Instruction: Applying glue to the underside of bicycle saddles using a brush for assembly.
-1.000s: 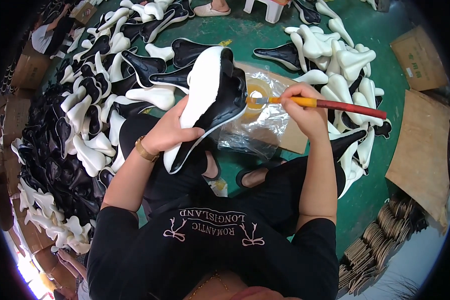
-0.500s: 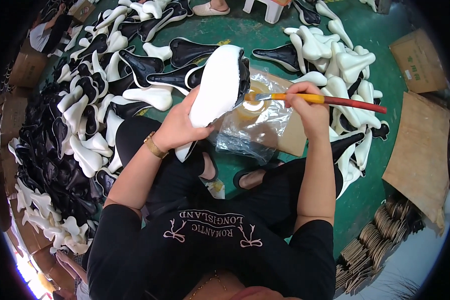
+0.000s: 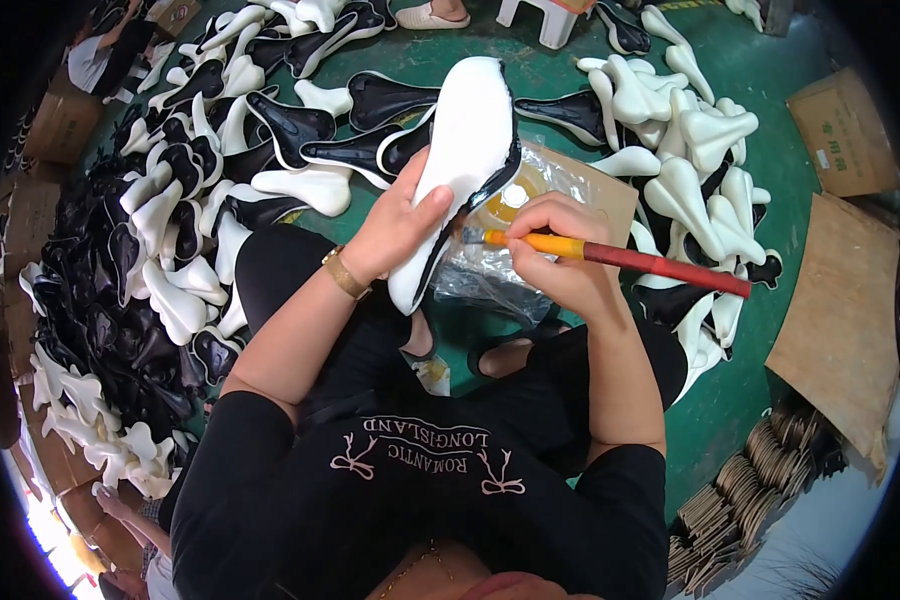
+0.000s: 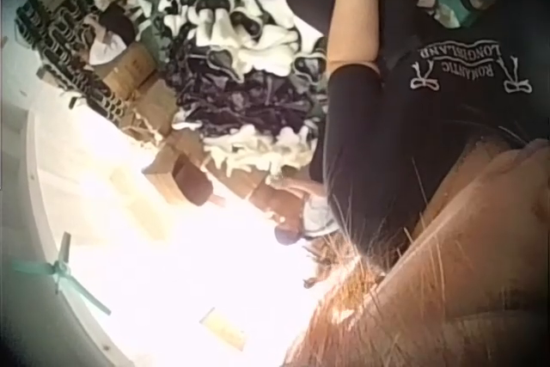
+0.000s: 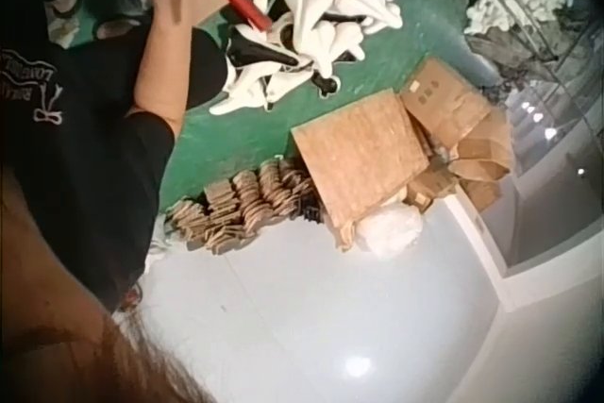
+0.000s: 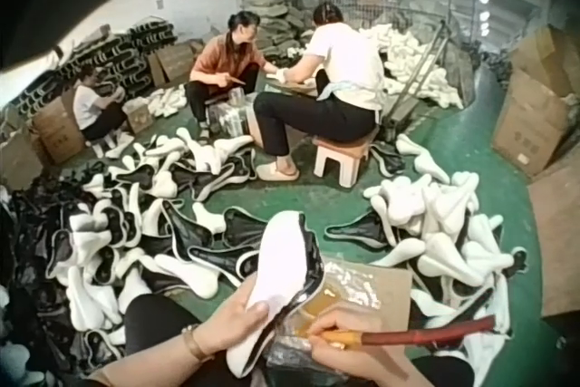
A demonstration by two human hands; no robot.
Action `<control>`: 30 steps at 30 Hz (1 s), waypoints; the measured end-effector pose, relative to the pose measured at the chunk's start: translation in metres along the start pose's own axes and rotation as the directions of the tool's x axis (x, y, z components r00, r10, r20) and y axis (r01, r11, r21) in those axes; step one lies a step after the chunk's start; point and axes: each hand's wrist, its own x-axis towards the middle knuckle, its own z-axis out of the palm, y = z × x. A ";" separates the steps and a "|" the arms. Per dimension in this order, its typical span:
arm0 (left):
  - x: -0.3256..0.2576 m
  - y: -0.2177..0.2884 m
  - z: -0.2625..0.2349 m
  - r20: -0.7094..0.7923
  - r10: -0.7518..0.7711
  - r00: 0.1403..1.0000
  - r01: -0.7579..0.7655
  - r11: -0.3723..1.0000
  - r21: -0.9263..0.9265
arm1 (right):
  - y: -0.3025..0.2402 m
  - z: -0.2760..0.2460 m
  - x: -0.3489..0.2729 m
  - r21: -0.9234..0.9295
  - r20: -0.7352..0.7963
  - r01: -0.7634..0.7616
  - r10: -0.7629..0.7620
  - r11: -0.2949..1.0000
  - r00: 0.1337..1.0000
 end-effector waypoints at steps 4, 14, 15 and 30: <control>0.006 0.006 0.010 -0.013 0.011 1.000 -0.011 1.000 0.012 | 0.003 -0.010 0.001 -0.099 -0.178 -0.058 0.040 0.993 0.983; 0.026 0.003 0.007 -0.067 -0.029 0.997 0.024 0.997 -0.077 | -0.008 -0.002 -0.004 -0.056 -0.050 0.126 -0.129 0.990 0.990; 0.029 0.003 0.008 -0.076 -0.012 0.997 0.005 0.995 -0.098 | -0.008 0.000 -0.005 -0.034 0.033 0.150 -0.149 0.988 0.988; 0.001 0.072 -0.024 0.059 -0.013 0.998 -0.052 0.319 0.946 | 0.060 -0.036 -0.006 -0.148 -0.322 -0.379 0.317 0.914 0.892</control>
